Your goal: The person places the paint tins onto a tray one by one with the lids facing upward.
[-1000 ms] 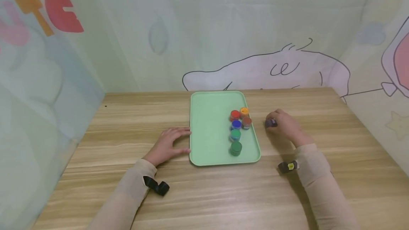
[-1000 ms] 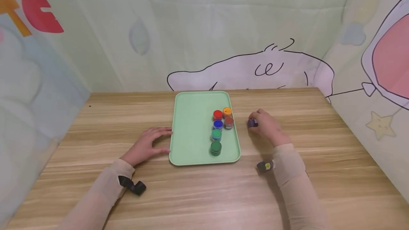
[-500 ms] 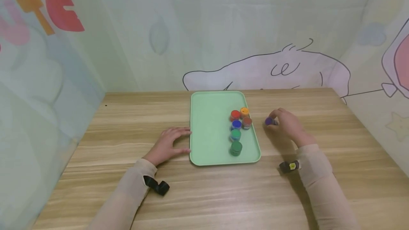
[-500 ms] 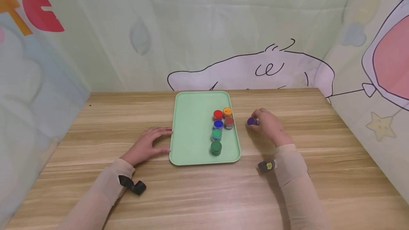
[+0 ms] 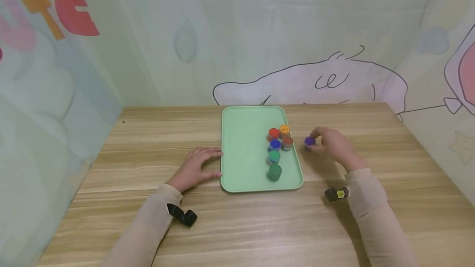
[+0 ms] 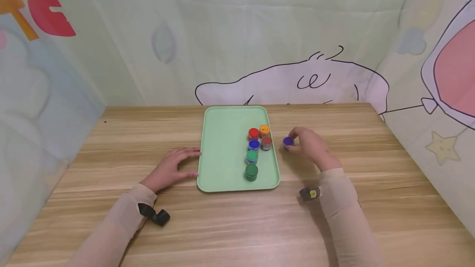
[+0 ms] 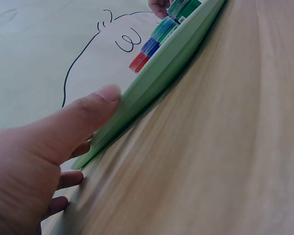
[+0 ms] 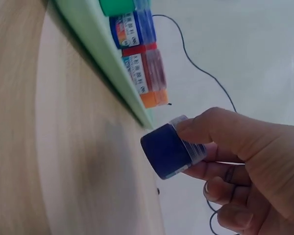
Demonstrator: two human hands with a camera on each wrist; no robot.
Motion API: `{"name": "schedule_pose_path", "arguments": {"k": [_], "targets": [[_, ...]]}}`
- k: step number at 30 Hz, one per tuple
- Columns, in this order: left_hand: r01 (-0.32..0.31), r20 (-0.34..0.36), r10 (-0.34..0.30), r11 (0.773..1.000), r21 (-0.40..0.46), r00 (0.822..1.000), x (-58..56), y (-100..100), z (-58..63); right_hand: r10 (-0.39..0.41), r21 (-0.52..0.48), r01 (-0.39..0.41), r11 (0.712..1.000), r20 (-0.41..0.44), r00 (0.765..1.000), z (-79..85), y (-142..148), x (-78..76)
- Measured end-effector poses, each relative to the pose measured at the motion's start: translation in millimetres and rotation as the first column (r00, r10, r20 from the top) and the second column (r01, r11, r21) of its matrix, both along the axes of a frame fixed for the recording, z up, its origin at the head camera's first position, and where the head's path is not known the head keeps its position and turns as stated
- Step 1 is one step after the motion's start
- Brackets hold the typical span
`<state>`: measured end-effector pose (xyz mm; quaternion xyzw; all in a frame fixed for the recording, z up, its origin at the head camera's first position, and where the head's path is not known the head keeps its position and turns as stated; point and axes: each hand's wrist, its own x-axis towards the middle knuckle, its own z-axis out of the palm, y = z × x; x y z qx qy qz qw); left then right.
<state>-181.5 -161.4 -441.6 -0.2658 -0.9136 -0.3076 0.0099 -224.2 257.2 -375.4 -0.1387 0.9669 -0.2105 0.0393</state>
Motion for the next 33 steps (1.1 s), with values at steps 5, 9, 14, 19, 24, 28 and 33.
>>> {"name": "schedule_pose_path", "arguments": {"k": [5,9,14,19,24,28,33], "targets": [[-0.001,0.003,0.001,1.0,0.001,1.0,0.6,0,0.6,0.028,-0.028,-0.028,0.999,0.001,1.0,3.5,-5,3.1],[-0.003,0.005,0.003,1.0,0.001,1.0,0.5,0,0.4,0.068,-0.062,-0.069,0.996,-0.02,0.998,5.1,-10,5.3],[-0.004,0.007,0.004,1.0,0.0,1.0,1.1,0,0.3,0.09,-0.113,-0.088,0.99,0.014,0.996,5.7,-16,7.4],[-0.004,0.007,0.004,1.0,0.009,1.0,1.3,0,1.0,0.096,-0.107,-0.089,0.99,0.055,0.994,5.9,-22,9.2],[-0.004,0.003,0.004,1.0,0.012,1.0,1.2,0,0.0,0.125,-0.098,-0.12,0.988,0.052,0.991,3.5,-30,10.7],[-0.005,0.023,0.005,1.0,0.023,1.0,0.8,0,-0.6,0.146,-0.116,-0.141,0.983,0.041,0.988,0.1,-35,11.4],[-0.001,0.026,0.001,1.0,0.022,1.0,0.0,0,-1.0,0.166,-0.129,-0.16,0.979,0.043,0.985,-4.8,-37,10.6]]}}
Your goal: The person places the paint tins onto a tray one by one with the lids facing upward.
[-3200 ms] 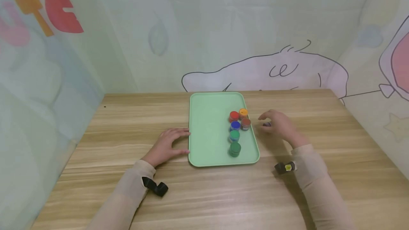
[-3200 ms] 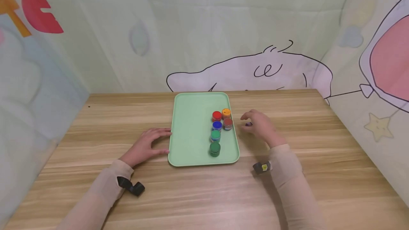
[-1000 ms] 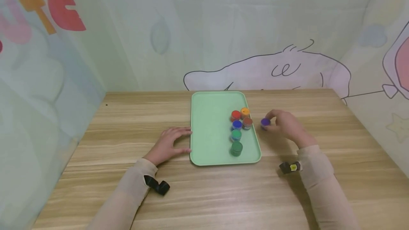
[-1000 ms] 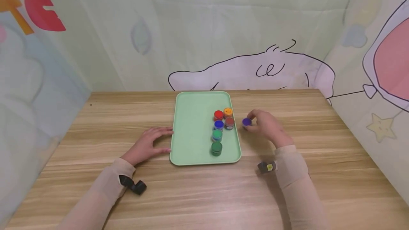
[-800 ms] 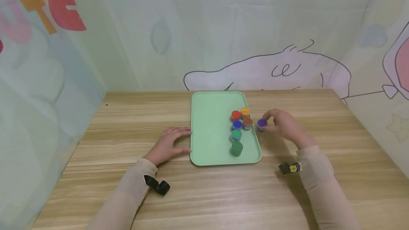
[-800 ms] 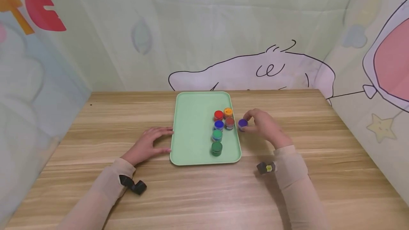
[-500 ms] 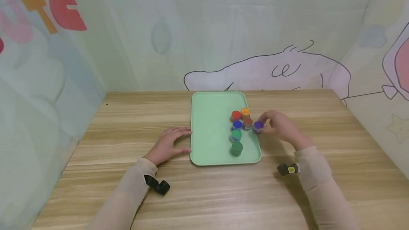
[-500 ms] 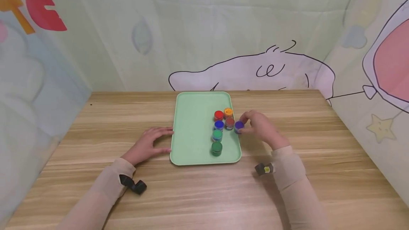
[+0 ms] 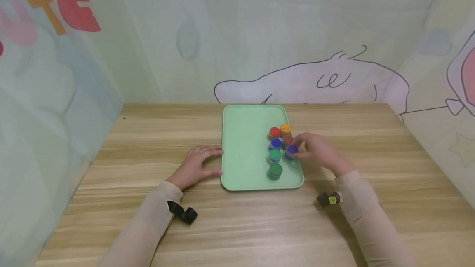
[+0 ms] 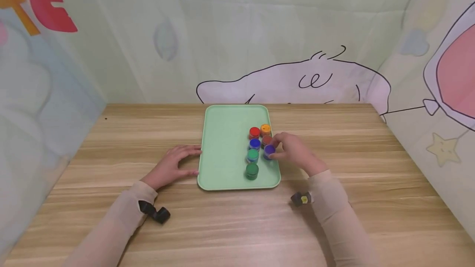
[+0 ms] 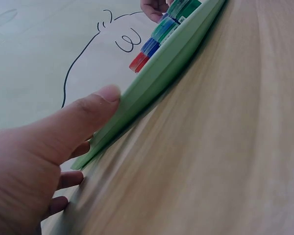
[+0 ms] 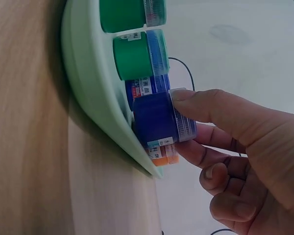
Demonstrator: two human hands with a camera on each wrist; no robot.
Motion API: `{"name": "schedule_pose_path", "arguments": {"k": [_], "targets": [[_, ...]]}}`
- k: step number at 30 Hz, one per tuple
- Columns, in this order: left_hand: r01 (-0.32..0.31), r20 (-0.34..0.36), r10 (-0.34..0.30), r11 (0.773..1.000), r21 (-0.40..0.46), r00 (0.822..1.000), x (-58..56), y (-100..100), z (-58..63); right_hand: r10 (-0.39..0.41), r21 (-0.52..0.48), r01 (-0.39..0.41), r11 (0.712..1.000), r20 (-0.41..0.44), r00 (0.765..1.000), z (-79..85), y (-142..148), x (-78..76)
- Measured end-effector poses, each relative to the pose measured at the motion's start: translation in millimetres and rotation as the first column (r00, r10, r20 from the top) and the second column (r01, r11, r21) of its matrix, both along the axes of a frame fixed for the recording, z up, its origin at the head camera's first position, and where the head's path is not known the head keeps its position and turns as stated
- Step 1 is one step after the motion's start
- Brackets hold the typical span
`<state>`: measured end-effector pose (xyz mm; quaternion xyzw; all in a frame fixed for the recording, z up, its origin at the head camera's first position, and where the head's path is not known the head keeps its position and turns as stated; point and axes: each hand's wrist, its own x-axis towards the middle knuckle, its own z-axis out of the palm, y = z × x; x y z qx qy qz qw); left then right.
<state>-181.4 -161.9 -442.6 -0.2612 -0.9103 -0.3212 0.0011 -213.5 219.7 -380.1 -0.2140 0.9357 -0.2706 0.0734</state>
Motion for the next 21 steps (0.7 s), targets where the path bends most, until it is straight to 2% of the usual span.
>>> {"name": "schedule_pose_path", "arguments": {"k": [21], "targets": [[-0.003,0.008,0.003,1.0,-0.003,1.0,0.4,0.6,0.9,0.015,0.084,-0.013,0.996,-0.03,0.999,-3.7,-4.1,-0.2]]}}
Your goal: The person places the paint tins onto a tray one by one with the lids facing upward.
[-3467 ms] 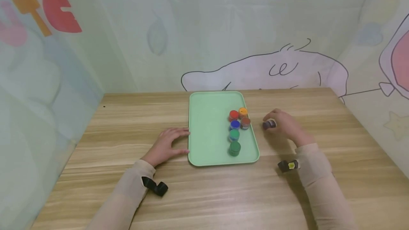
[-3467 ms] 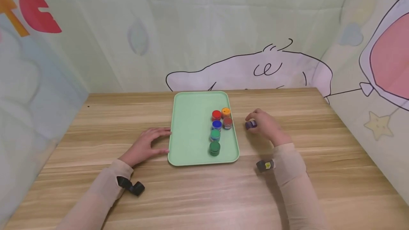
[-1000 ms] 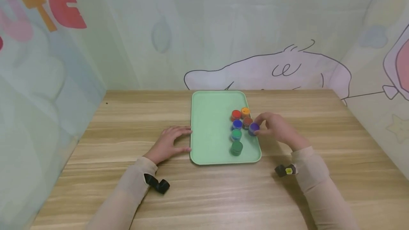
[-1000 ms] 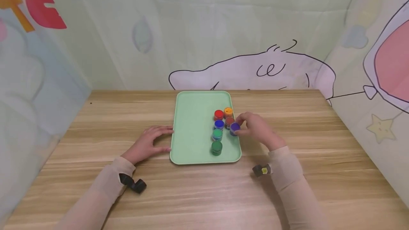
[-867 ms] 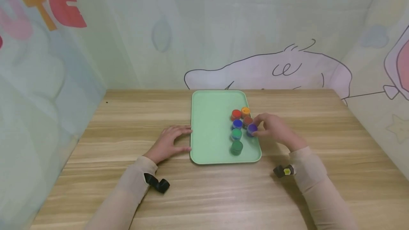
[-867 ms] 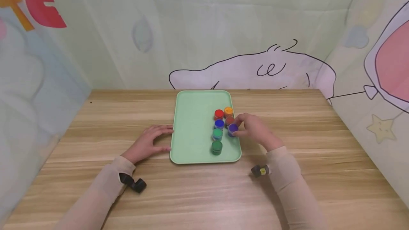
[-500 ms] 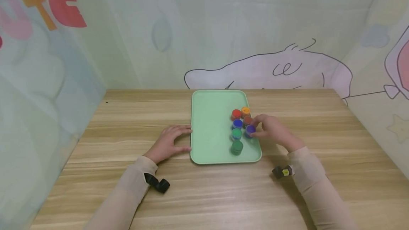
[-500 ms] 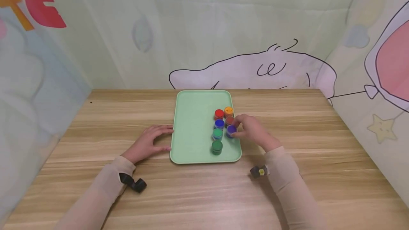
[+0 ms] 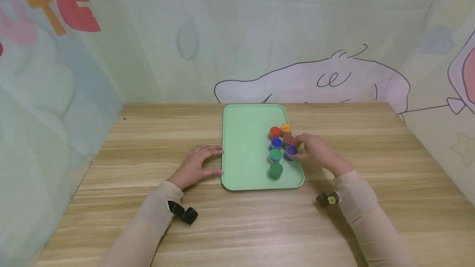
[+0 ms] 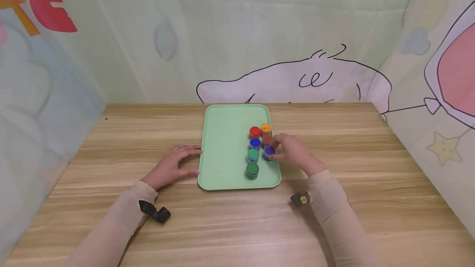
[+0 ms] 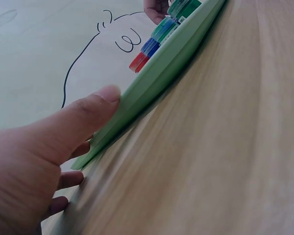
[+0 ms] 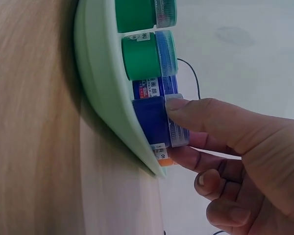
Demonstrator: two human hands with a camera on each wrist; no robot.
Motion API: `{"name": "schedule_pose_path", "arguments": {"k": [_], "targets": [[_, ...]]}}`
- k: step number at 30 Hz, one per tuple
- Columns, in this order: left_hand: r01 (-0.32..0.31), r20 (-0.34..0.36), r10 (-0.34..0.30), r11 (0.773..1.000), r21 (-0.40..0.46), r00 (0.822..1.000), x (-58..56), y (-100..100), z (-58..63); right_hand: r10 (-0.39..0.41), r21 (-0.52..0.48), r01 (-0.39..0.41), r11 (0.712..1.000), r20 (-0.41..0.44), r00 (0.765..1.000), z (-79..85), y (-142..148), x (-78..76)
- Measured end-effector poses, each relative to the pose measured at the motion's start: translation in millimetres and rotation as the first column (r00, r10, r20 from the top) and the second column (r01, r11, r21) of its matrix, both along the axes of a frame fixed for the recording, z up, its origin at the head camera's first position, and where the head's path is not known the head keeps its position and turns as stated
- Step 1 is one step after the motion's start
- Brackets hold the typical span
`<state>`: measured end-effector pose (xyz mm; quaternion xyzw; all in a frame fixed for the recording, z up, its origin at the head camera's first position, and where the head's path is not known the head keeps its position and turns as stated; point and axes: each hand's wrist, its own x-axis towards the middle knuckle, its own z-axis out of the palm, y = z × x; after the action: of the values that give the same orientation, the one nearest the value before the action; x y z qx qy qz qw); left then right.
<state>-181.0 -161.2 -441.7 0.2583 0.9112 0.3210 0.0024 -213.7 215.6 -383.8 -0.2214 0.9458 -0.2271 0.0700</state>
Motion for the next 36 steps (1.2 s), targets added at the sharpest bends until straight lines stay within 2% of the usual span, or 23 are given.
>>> {"name": "schedule_pose_path", "arguments": {"k": [23,32,36], "targets": [[0.0,0.005,0.0,1.0,-0.01,1.0,-1.6,-4,-0.3,0.011,0.006,-0.011,1.0,0.022,1.0,-2.0,-1,-5.5],[0.0,0.0,0.0,1.0,-0.018,1.0,-2.7,-7,-1.5,-0.038,0.011,0.037,0.999,0.057,0.998,4.1,6,-6.8],[-0.008,-0.03,0.007,0.998,-0.054,1.0,-1.6,-7,-0.8,-0.036,0.008,0.036,0.999,0.065,0.997,5.8,9,-7.4]]}}
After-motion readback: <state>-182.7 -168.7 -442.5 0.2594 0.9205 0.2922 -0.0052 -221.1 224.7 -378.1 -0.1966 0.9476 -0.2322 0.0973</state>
